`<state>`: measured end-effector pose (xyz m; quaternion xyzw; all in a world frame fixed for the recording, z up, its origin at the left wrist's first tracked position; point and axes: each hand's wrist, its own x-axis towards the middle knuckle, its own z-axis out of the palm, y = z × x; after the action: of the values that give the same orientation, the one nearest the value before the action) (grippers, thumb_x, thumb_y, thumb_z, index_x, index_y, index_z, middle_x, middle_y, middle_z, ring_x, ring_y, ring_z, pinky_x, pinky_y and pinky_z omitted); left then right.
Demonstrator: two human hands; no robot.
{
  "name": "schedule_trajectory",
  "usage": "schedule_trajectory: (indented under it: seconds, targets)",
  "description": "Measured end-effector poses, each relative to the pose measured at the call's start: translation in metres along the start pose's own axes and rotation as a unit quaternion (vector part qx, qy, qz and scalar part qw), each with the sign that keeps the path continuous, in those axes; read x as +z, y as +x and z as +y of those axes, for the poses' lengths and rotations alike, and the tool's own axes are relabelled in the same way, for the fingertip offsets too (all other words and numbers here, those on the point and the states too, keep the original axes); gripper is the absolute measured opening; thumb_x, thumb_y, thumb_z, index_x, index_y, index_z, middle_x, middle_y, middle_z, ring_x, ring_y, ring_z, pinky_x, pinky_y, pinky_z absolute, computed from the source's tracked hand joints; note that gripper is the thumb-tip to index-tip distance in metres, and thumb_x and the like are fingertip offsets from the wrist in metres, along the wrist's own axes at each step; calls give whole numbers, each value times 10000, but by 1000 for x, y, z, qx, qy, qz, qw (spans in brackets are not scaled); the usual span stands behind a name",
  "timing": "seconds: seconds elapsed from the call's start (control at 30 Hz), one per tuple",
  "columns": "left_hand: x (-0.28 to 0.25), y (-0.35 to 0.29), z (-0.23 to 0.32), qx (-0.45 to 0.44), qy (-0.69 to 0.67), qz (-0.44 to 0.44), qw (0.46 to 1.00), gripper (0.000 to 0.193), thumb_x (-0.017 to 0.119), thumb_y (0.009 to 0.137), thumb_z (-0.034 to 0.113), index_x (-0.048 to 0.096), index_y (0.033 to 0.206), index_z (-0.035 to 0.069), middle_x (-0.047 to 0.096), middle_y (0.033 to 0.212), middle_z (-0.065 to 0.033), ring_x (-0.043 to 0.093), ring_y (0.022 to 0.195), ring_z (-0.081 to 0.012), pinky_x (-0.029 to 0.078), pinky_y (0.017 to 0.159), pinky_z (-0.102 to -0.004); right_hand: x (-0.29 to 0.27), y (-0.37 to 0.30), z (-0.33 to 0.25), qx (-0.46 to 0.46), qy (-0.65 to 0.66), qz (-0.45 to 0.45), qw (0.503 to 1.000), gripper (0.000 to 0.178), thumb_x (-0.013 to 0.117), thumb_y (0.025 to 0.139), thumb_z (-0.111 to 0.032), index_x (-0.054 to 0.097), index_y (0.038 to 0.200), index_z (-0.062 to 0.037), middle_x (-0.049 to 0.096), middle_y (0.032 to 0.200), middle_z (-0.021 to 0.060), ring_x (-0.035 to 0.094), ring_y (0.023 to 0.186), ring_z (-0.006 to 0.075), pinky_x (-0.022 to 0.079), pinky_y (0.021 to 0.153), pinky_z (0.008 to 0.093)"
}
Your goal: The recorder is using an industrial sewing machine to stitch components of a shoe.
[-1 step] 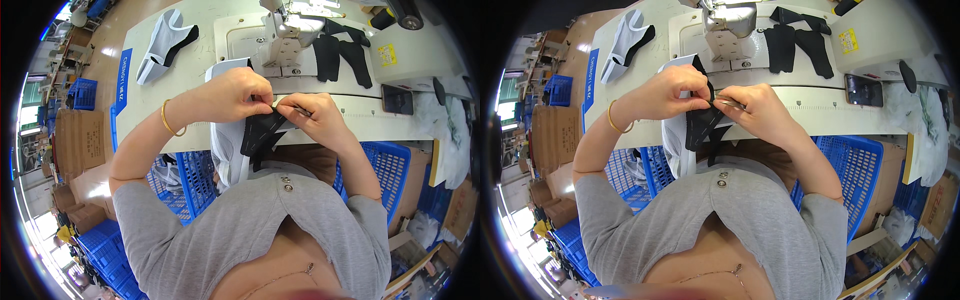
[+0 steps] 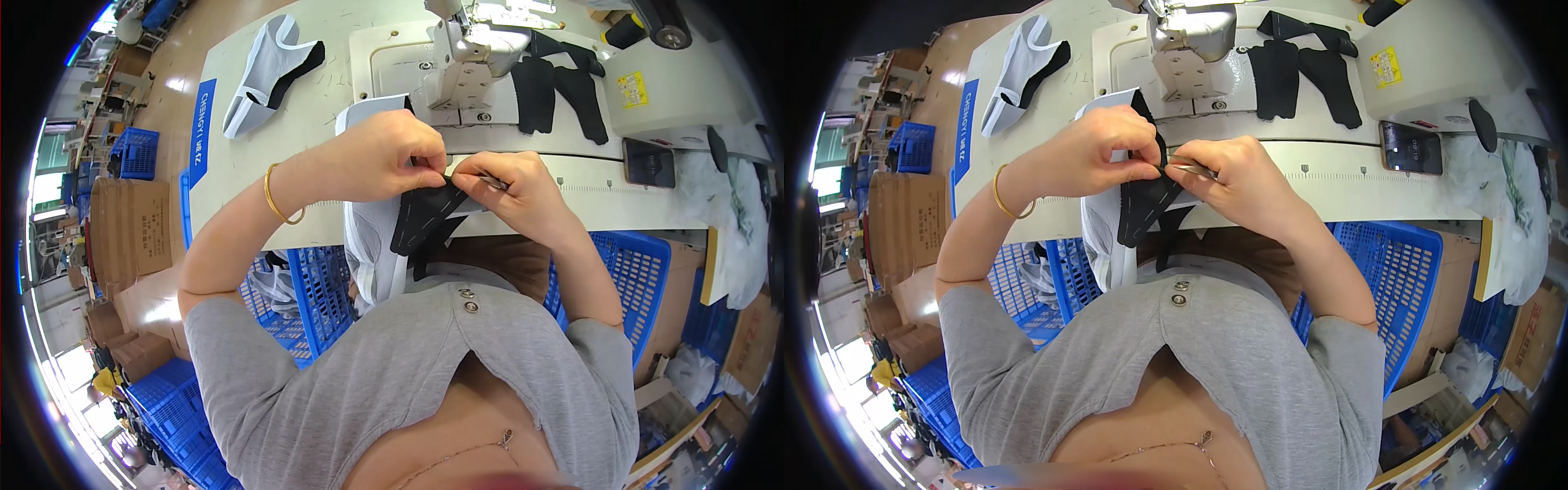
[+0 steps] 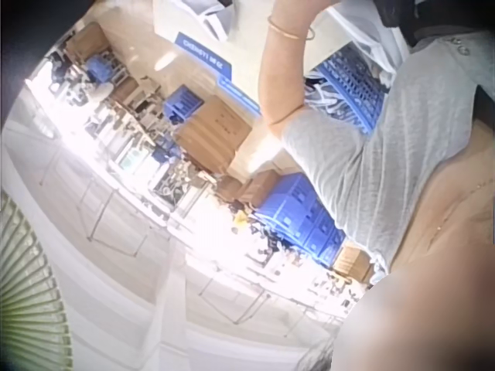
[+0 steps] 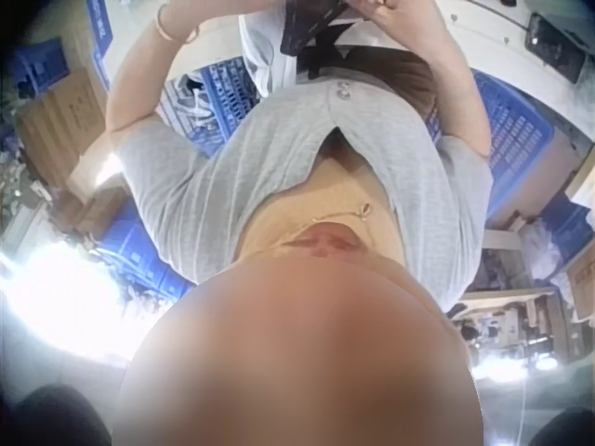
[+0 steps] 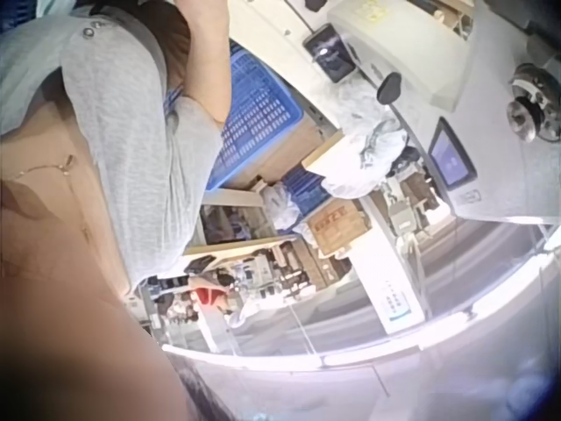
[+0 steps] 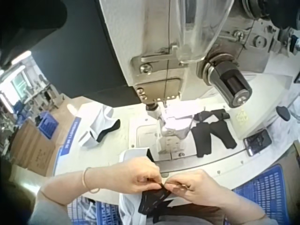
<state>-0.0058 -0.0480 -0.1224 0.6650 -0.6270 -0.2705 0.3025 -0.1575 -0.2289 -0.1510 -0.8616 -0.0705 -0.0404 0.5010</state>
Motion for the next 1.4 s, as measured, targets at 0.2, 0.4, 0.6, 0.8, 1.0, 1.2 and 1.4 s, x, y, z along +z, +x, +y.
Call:
schedule_trajectory:
  seconds: [0.2,0.4,0.6,0.8,1.0,1.2,1.4]
  targets:
    - [2,-1,1,37,16,6,999,152,748,797,109,606,803,53,574,720,-43,544,720,-224,427,729,-346,1,1,4,-68,-68,8,995,137,711,849,-129,646,897,-18,661,743,133,648,662,291,502,600,358]
    - [5,-4,0,42,63,22,997,165,758,790,124,605,810,64,571,745,-23,536,759,-203,411,819,-345,-1,3,3,-93,-100,-17,990,146,710,785,-62,638,909,-35,668,752,110,663,699,291,517,624,374]
    - [5,-6,-2,10,61,4,998,160,764,780,125,626,821,56,559,751,-13,532,772,-188,400,862,-339,-5,-2,4,-120,-105,4,987,181,708,734,-36,633,900,-37,671,756,101,665,705,293,521,628,371]
    - [17,-33,8,-188,2,282,941,205,695,899,209,658,797,35,582,635,-3,514,533,-81,399,491,-253,-7,-8,6,-141,-122,44,982,182,702,720,-16,628,885,-40,655,738,100,658,697,290,517,623,372]
    - [24,-22,10,-390,-402,91,823,340,636,941,326,679,781,30,568,561,3,444,424,-57,317,414,-217,-5,-9,1,-154,-150,23,976,176,734,752,-23,648,905,-14,669,757,110,663,674,284,515,603,353]
    - [27,-16,13,-383,-422,111,814,186,697,900,191,695,863,9,548,563,10,429,430,-38,281,396,-191,-6,-11,2,-167,-148,24,975,224,731,714,0,646,919,-22,673,762,106,679,702,275,519,606,347]
    - [56,-29,10,-217,-208,245,922,48,711,846,80,694,816,47,628,751,-30,549,631,-100,419,569,-234,-4,-13,7,-138,-142,38,980,229,722,710,14,647,923,-18,688,784,100,688,722,273,530,625,340]
